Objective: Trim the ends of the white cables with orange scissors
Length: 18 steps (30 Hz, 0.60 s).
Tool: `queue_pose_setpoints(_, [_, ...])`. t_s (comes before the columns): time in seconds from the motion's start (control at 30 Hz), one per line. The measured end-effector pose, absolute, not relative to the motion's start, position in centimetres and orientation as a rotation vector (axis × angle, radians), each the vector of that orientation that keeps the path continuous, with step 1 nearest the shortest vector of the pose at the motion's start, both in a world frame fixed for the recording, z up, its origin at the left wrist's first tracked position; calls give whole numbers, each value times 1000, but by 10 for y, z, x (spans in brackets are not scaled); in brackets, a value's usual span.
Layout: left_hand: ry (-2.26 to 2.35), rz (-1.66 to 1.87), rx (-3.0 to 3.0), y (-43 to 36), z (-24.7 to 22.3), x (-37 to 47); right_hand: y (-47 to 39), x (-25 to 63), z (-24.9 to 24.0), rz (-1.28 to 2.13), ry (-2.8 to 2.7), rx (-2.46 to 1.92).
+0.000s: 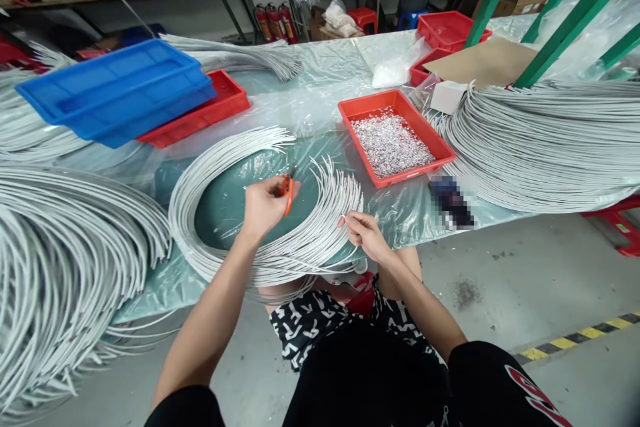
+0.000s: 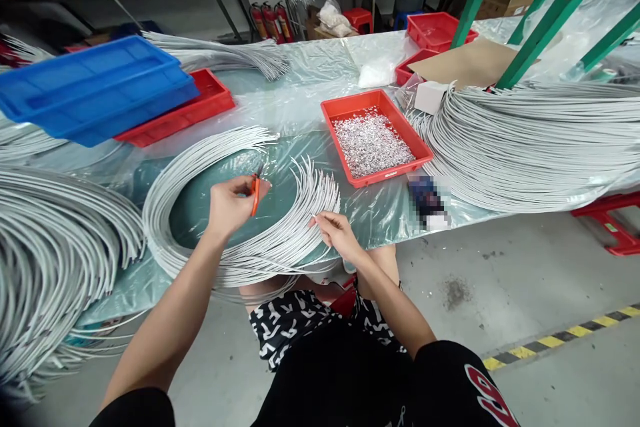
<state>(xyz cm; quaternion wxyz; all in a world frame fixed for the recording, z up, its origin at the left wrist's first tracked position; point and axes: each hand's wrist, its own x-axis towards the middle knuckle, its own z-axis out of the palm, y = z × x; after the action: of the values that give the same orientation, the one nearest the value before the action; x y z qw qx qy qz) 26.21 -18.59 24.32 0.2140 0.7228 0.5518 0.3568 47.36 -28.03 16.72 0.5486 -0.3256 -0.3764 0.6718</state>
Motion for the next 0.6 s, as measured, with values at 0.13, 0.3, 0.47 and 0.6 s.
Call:
queue_pose_setpoints(0.13, [1313,762,2127,-233,252,280,-282,473,166,1530,-915,-812])
queue_pose_setpoints(0.3, [1324,365,2195,-255,245,285,-282,472,163,1506,-927,-800])
queue_pose_setpoints(0.47, [1301,248,2128,-255,239,286,-282,472,160,1494,-966,-804])
queue_pose_setpoints(0.6, [1291,218,2086,-256,238,286,-282,472,158,1467,-1002,-803])
